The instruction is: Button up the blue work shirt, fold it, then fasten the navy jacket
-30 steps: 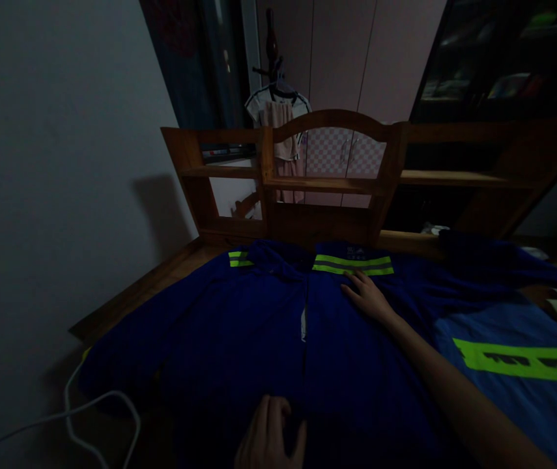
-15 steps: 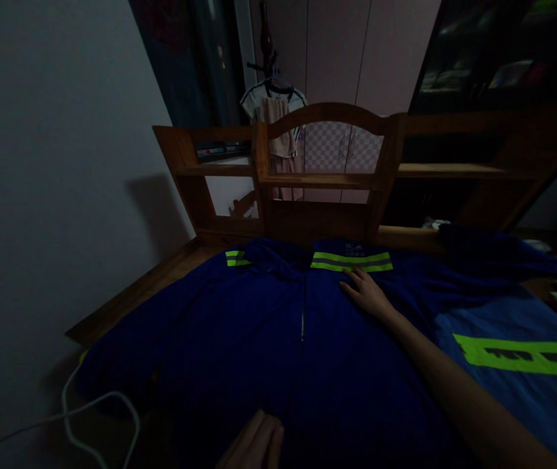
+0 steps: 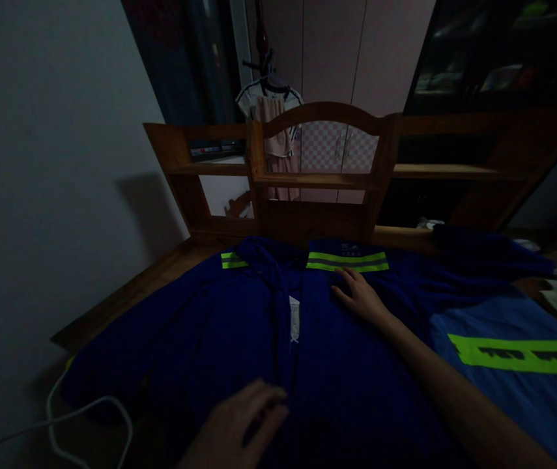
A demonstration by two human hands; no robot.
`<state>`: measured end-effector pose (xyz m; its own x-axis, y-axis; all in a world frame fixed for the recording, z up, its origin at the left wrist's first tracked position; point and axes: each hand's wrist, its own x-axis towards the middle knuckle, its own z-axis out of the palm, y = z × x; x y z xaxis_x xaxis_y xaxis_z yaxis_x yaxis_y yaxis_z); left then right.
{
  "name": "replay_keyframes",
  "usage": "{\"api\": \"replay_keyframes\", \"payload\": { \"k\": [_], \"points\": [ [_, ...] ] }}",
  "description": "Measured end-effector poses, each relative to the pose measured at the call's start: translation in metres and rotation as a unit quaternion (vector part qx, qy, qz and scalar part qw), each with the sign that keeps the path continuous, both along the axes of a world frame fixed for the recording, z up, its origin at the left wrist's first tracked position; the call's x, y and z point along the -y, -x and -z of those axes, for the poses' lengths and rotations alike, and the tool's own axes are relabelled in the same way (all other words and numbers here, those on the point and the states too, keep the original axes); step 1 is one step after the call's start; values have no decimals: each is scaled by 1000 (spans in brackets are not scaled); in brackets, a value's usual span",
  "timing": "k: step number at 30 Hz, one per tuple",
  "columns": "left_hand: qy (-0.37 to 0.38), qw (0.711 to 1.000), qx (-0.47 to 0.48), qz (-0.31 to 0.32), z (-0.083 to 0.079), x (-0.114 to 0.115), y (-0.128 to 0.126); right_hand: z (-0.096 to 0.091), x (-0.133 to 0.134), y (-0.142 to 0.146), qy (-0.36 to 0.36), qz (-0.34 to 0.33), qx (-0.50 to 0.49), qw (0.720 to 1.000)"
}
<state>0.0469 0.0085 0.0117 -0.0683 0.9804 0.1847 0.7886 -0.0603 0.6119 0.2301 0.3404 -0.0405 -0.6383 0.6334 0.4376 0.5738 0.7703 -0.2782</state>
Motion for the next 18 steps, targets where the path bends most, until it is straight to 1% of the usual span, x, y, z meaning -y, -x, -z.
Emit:
{"api": "replay_keyframes", "payload": {
  "k": [2,3,4,6,7,8,9,11,13,16,18],
  "points": [
    [20,995,86,-52,-25,-41,24,-11,12,3,-9,-30,-4,1000],
    [21,992,110,-66,-32,-64,39,-17,18,5,-15,-42,-3,999],
    [25,990,123,-67,-36,-88,54,-22,24,7,-22,-52,0,998],
    [42,983,161,-82,-32,-133,85,-32,36,10,-28,-67,13,997],
    [51,972,204,-109,-27,-153,97,-36,42,11,-24,-76,19,997],
    [81,952,268,-123,-21,-171,107,-39,47,13,-16,-86,24,996],
    [93,944,291,-123,-15,-185,113,-40,51,14,-4,-98,28,995],
    [90,934,325,-117,-4,-206,117,-40,55,16,17,-119,31,992],
    [50,937,325,-121,4,-219,112,-37,54,17,37,-133,30,990],
    [-31,943,296,-145,6,-229,97,-31,48,17,73,-137,21,988],
    [-102,955,240,-137,4,-234,85,-29,42,17,92,-136,14,986]
  ]
}}
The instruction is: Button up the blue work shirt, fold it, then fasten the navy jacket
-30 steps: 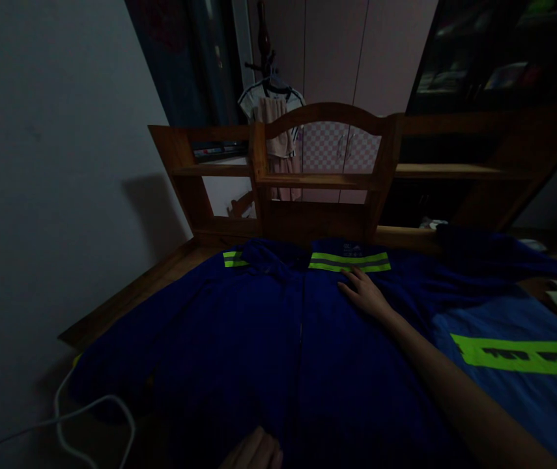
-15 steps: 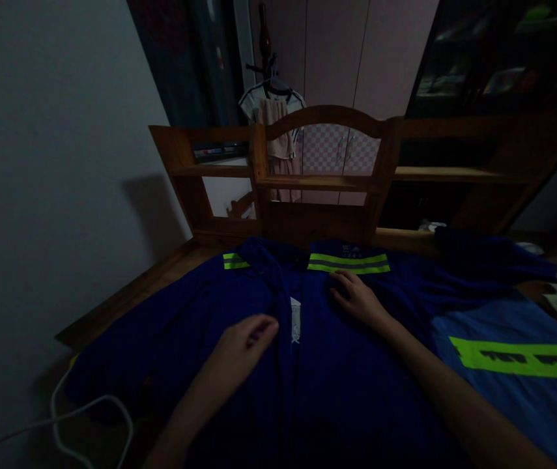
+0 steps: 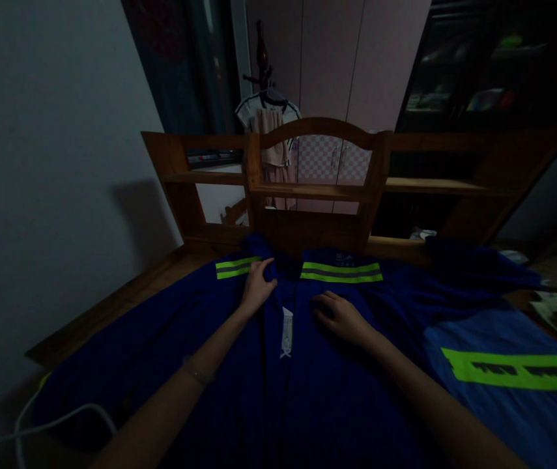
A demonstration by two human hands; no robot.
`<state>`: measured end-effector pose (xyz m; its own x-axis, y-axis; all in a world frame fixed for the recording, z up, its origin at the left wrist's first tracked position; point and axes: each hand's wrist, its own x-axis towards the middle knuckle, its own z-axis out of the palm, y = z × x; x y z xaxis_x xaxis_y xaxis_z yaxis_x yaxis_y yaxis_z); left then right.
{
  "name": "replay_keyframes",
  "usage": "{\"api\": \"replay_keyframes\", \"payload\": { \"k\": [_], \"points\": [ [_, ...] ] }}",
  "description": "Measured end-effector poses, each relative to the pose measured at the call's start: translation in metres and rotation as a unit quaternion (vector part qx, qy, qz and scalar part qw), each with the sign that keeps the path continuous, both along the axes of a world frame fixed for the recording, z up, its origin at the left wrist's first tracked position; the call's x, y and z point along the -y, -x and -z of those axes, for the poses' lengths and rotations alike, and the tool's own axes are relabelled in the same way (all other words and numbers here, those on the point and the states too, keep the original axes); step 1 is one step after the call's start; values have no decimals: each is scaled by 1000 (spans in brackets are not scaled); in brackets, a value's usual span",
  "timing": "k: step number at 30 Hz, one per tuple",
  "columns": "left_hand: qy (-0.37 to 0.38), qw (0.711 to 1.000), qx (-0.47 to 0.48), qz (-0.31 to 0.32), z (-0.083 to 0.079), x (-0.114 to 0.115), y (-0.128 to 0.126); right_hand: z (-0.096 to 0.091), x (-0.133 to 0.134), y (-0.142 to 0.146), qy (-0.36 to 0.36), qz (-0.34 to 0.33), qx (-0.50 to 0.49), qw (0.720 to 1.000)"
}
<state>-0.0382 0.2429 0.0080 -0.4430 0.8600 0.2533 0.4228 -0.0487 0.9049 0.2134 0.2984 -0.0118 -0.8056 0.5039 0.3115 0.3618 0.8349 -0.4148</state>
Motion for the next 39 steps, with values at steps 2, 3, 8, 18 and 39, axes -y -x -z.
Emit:
{"api": "replay_keyframes", "payload": {
  "k": [2,3,8,18,39],
  "points": [
    [-64,990,-117,35,-2,-4,-14,1,-4,-1,11,-2,-5,1000],
    [-80,979,-171,76,-3,-6,-21,2,-6,-1,16,-5,-7,1000],
    [-18,941,-151,303,7,-12,-47,4,-9,-1,31,-16,-24,999],
    [-8,985,-174,10,9,-5,-12,7,-14,0,88,-27,-67,993],
    [416,798,-66,431,-44,139,-56,5,-56,51,-32,44,101,993]
  ]
}}
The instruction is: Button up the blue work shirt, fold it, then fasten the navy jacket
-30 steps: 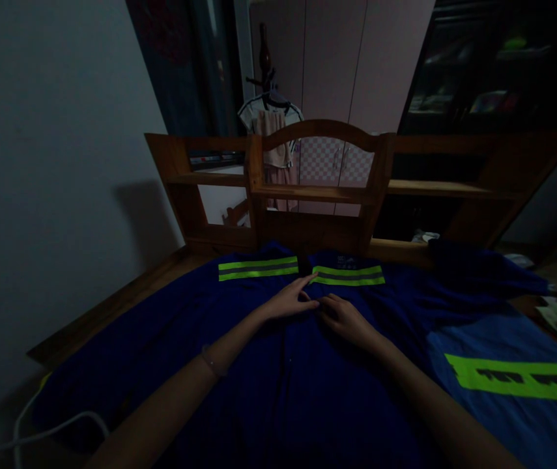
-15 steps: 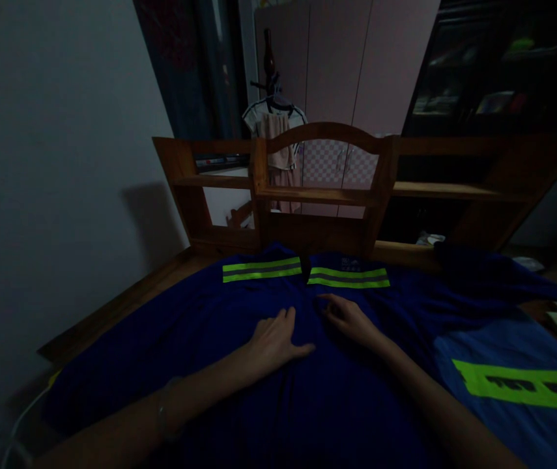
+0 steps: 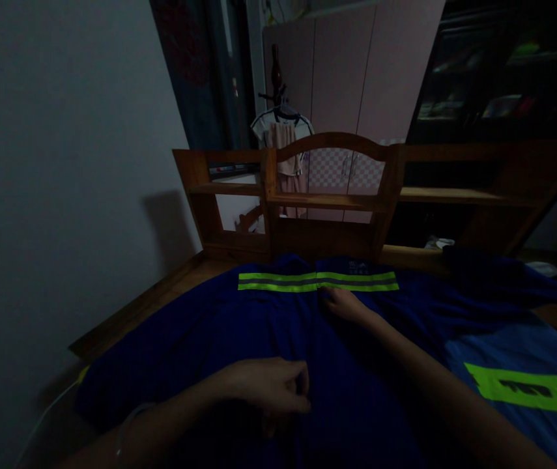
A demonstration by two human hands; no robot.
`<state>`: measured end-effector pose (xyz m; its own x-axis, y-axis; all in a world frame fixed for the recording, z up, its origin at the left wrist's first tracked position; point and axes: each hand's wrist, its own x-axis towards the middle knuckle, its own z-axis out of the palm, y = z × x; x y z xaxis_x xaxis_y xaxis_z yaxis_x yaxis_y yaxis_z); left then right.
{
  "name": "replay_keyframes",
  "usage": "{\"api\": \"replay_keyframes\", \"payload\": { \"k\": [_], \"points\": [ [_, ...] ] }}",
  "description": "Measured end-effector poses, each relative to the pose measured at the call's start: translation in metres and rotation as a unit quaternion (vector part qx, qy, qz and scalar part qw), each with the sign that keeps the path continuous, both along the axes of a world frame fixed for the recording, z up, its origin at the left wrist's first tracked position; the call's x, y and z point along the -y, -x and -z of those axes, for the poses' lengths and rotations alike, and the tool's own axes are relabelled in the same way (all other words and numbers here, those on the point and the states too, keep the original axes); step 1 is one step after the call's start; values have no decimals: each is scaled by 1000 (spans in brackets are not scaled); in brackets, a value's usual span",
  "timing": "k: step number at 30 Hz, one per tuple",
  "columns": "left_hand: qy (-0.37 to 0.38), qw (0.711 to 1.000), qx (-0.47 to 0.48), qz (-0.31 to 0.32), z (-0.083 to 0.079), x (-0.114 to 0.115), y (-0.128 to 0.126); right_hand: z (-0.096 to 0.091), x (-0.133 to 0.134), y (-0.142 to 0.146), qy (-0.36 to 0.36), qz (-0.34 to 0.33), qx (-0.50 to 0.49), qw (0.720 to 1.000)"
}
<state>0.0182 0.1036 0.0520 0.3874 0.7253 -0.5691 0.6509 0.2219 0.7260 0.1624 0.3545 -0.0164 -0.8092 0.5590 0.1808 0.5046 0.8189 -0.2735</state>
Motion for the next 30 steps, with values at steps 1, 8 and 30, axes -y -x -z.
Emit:
{"api": "replay_keyframes", "payload": {
  "k": [1,8,30],
  "points": [
    [14,999,35,1,-1,-13,3,-1,-1,1,0,2,-4,1000],
    [-445,859,-35,-250,38,-152,45,-8,-5,10,-21,36,-31,999],
    [-409,817,78,-399,100,-223,51,10,0,11,128,40,-384,914]
  ]
}}
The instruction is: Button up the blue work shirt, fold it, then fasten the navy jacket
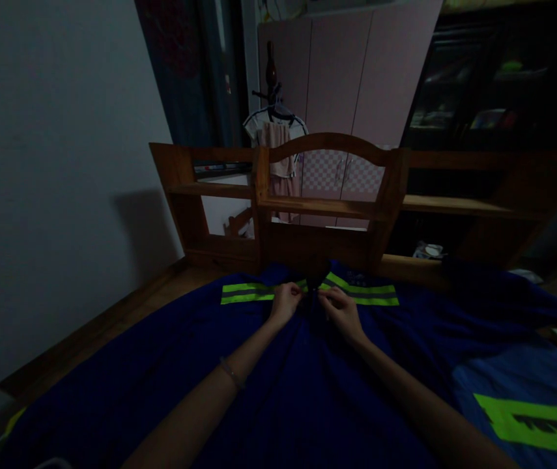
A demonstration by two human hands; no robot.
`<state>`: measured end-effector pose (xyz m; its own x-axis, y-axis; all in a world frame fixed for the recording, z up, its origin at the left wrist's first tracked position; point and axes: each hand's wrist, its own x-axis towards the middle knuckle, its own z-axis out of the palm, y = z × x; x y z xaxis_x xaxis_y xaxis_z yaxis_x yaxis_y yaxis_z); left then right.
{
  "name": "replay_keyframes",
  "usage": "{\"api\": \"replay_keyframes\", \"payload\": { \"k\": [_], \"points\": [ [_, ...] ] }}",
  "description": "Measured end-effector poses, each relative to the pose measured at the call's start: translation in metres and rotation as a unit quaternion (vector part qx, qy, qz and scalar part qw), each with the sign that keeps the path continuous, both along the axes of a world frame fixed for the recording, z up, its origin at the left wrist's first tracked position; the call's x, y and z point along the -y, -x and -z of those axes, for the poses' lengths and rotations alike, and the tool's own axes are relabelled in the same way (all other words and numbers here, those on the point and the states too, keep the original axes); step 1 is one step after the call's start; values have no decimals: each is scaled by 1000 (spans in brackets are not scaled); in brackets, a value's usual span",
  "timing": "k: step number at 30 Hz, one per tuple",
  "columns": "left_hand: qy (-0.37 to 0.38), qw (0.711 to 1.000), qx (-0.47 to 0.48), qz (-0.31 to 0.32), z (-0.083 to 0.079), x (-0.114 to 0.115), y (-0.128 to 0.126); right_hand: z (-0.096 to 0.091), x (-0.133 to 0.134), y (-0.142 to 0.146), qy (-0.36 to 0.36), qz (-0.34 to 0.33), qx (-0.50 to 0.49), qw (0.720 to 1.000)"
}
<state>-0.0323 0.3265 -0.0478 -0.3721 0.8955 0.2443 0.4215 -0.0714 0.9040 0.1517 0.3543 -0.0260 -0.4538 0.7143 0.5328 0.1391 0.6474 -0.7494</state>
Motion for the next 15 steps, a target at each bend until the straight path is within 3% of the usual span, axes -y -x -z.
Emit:
{"api": "replay_keyframes", "payload": {
  "k": [7,15],
  "points": [
    [-49,996,64,32,8,13,-3,-5,6,4,-93,-53,72,992],
    [-77,994,44,62,-3,20,-12,2,3,5,-83,-22,68,994]
  ]
}}
